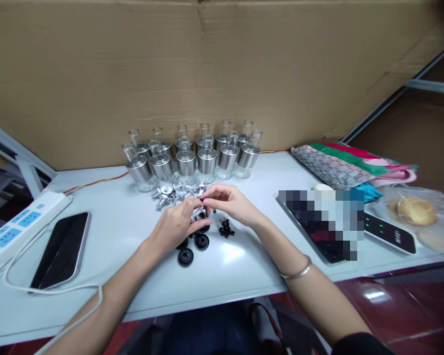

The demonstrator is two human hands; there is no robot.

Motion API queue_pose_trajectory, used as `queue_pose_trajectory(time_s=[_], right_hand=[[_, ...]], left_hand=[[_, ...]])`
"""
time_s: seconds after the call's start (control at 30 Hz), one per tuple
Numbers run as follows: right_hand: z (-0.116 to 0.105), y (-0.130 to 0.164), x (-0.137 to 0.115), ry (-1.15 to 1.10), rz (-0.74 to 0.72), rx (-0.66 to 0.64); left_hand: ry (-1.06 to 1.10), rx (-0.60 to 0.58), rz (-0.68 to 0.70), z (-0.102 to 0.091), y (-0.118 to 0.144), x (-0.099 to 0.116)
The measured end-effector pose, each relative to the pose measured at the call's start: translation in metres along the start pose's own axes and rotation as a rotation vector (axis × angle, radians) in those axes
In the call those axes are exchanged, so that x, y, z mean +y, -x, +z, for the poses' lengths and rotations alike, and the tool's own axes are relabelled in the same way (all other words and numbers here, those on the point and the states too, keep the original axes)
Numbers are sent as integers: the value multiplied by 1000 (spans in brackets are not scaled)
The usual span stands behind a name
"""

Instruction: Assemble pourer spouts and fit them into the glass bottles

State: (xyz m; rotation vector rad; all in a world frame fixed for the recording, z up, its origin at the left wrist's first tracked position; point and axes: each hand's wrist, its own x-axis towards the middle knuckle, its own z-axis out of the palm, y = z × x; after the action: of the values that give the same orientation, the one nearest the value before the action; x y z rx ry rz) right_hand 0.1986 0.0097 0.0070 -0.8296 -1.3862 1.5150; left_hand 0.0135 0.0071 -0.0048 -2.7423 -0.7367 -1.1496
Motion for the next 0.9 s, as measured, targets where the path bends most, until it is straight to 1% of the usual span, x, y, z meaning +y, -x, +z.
queue_pose_trajectory(time_s=[0.1,0.27,0.43,0.63,0.9], right_hand=[[1,0,2,-18,10,0],[2,0,2,-11,14,-5],[2,0,-1,-11,-41,107],[3,1,3,-12,2,44],[4,-1,4,-8,-9,58]], left_hand=[[-52,11,-8,0,1,-1],[-33,8,-20,-1,2,-4],[-46,65,4,-3,0,-3],[-23,87,-2,-4,0,-2],[-43,103,16,-3,0,-2]])
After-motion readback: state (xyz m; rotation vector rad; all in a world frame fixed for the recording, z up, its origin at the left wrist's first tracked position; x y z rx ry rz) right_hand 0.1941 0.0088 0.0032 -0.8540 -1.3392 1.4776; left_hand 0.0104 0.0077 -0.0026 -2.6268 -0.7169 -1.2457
